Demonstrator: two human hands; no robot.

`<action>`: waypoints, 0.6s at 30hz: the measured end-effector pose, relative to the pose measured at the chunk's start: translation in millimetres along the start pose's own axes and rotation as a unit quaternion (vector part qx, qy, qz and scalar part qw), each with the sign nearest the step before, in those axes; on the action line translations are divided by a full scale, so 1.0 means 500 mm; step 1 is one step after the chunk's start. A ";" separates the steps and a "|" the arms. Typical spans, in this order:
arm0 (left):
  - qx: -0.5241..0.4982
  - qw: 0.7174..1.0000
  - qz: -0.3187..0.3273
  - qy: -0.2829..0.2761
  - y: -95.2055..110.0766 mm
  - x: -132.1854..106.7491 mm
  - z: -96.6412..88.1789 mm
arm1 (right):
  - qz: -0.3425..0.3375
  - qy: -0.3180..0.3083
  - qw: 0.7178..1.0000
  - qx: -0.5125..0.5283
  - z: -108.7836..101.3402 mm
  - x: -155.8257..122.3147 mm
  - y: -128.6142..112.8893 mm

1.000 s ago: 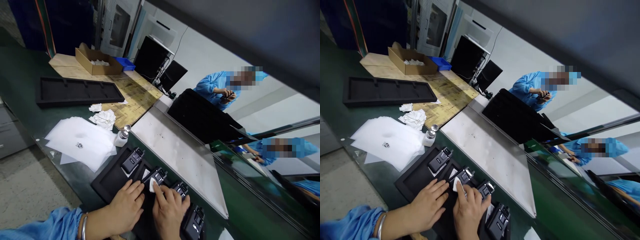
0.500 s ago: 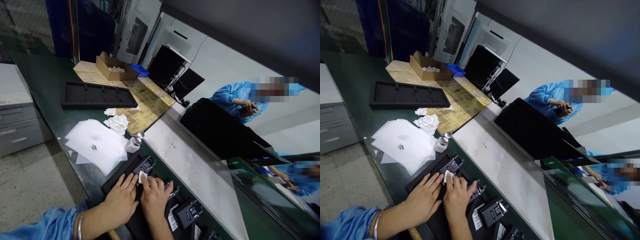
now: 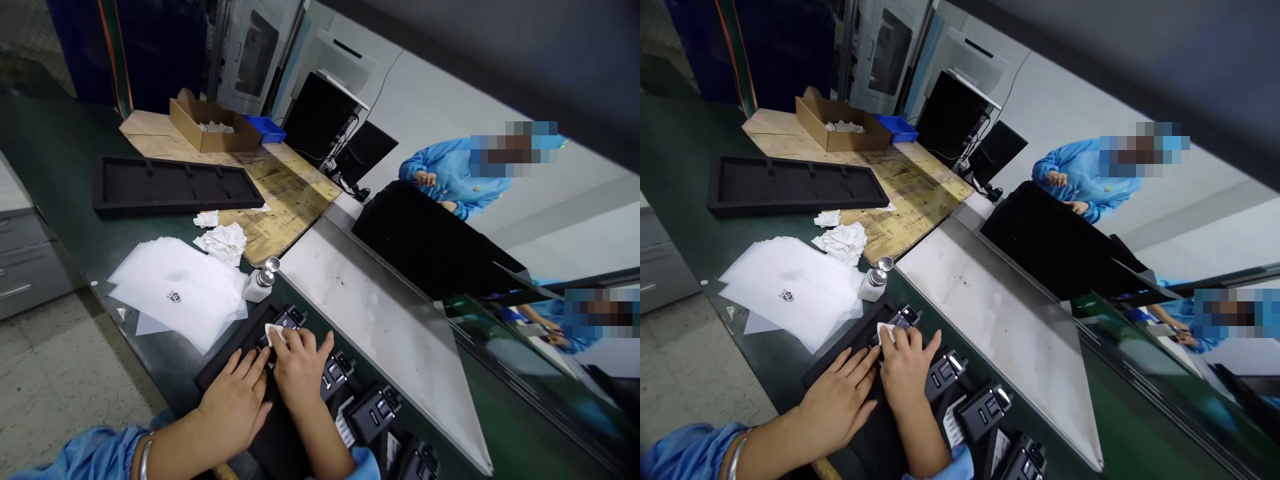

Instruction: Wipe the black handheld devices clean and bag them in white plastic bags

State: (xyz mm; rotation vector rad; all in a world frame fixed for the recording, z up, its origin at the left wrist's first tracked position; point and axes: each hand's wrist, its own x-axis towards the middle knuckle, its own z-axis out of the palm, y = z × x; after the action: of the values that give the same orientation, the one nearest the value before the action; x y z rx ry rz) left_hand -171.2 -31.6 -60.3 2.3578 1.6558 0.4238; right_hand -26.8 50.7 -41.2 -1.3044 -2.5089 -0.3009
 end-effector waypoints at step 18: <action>0.045 0.988 0.069 0.130 -0.046 -0.003 0.038 | 0.050 -0.040 0.998 0.026 -0.030 -0.024 0.037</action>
State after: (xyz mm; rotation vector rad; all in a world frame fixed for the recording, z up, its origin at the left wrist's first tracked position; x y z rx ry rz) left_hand -185.0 -25.5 -86.2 2.5863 1.6536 0.7266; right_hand -2.7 47.4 -30.4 -1.4426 -2.4886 -0.1639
